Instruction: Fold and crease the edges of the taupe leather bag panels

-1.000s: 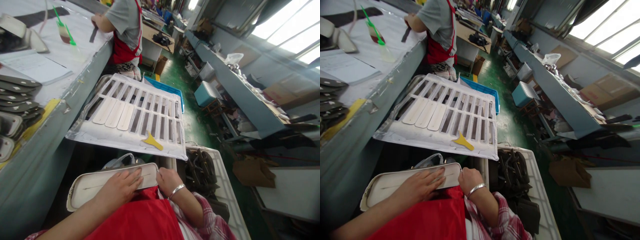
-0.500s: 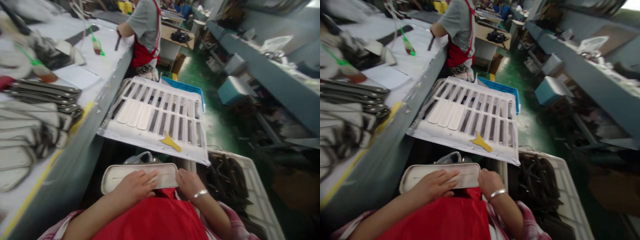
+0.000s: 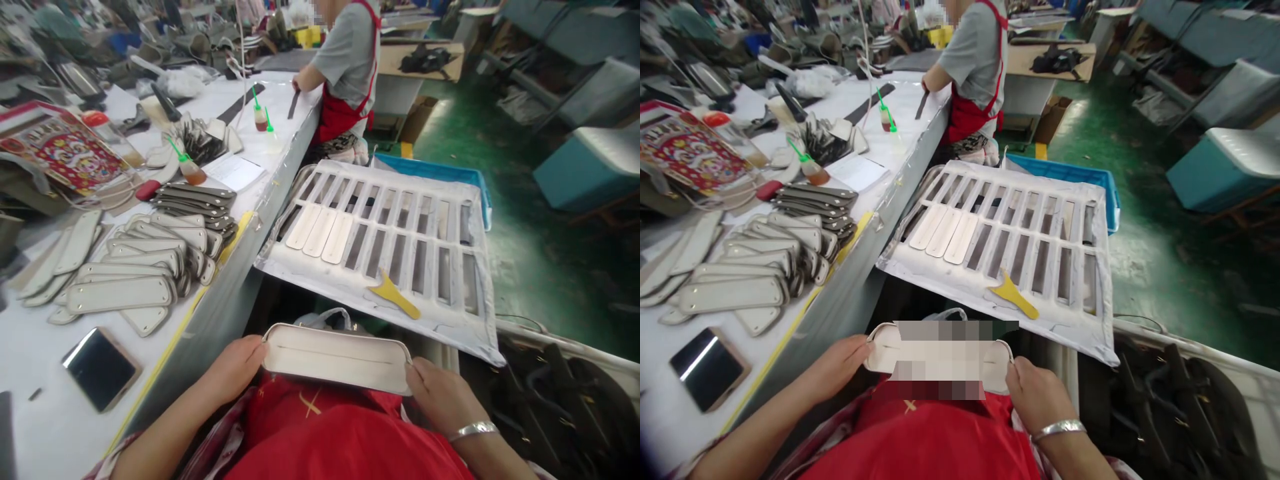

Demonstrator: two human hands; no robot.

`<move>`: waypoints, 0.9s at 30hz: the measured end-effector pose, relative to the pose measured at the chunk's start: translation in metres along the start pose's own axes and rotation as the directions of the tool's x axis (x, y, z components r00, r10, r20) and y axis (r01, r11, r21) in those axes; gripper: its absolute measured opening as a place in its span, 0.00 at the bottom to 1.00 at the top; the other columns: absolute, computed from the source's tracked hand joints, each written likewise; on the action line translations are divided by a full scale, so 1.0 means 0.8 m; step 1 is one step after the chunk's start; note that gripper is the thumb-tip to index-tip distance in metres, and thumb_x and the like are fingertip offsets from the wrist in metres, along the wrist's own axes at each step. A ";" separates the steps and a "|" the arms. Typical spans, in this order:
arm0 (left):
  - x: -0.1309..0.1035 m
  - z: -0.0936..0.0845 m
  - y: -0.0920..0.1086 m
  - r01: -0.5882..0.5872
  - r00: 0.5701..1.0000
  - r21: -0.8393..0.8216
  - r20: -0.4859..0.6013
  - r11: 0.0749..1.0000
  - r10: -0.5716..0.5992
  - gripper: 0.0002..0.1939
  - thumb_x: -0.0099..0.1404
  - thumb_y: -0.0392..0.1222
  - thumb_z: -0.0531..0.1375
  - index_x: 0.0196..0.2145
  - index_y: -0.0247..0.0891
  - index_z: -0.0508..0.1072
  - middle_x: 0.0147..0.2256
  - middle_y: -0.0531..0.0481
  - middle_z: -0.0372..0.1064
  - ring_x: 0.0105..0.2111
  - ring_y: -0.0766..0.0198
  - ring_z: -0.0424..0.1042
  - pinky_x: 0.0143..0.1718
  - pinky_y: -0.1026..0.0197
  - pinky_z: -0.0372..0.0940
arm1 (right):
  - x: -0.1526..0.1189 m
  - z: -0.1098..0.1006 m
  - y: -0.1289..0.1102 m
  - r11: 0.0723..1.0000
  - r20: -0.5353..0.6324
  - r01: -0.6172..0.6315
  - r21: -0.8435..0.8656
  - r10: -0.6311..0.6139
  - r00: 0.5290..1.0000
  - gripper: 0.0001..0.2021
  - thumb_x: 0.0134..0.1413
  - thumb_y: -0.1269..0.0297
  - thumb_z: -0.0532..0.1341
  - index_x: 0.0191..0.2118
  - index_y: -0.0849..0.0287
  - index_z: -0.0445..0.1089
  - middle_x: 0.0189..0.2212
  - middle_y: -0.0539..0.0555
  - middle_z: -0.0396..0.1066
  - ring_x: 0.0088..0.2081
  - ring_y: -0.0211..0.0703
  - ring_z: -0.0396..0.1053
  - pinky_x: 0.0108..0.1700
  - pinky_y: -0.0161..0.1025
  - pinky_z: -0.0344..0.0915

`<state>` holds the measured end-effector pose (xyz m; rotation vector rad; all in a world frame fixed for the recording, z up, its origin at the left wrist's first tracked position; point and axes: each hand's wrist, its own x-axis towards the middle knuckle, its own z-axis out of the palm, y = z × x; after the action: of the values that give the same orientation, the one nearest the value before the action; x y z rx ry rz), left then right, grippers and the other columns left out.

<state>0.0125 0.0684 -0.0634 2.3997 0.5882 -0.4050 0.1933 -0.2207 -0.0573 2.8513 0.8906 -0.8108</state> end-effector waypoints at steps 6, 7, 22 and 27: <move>0.005 -0.013 0.004 -0.054 0.999 0.206 0.003 0.977 0.054 0.16 0.65 0.42 0.41 0.25 0.38 0.61 0.26 0.49 0.61 0.28 0.61 0.63 0.31 0.60 0.54 | 0.003 0.003 0.001 1.000 -0.011 0.018 -0.009 -0.019 1.000 0.14 0.58 0.66 0.45 0.28 0.61 0.65 0.23 0.55 0.69 0.26 0.43 0.68 0.25 0.36 0.45; 0.007 -0.013 0.006 -0.053 0.998 0.238 -0.003 0.970 0.055 0.15 0.65 0.42 0.41 0.25 0.38 0.61 0.26 0.49 0.61 0.28 0.61 0.63 0.30 0.60 0.54 | 0.003 0.002 0.001 0.999 -0.022 0.029 -0.018 -0.030 0.999 0.14 0.58 0.66 0.45 0.28 0.61 0.65 0.23 0.55 0.69 0.25 0.42 0.68 0.25 0.36 0.44; -0.002 0.033 -0.028 0.083 0.989 -0.883 0.015 0.461 -0.149 0.19 0.61 0.54 0.51 0.26 0.34 0.67 0.24 0.53 0.65 0.25 0.66 0.63 0.31 0.63 0.60 | -0.004 -0.004 0.000 0.994 -0.040 0.067 -0.087 -0.070 0.997 0.11 0.56 0.69 0.49 0.29 0.62 0.66 0.24 0.55 0.69 0.26 0.42 0.68 0.25 0.35 0.47; 0.004 0.042 -0.027 0.065 0.990 -0.934 0.016 0.350 -0.141 0.15 0.58 0.51 0.57 0.33 0.34 0.68 0.31 0.51 0.68 0.34 0.64 0.66 0.39 0.61 0.61 | -0.002 -0.002 0.001 0.999 0.025 0.005 -0.034 -0.005 1.000 0.14 0.59 0.67 0.45 0.28 0.60 0.64 0.25 0.56 0.70 0.29 0.46 0.70 0.26 0.37 0.47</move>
<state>-0.0001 0.0633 -0.1008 1.2228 0.7362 0.0245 0.1931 -0.2224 -0.0552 2.8046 0.9000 -0.8218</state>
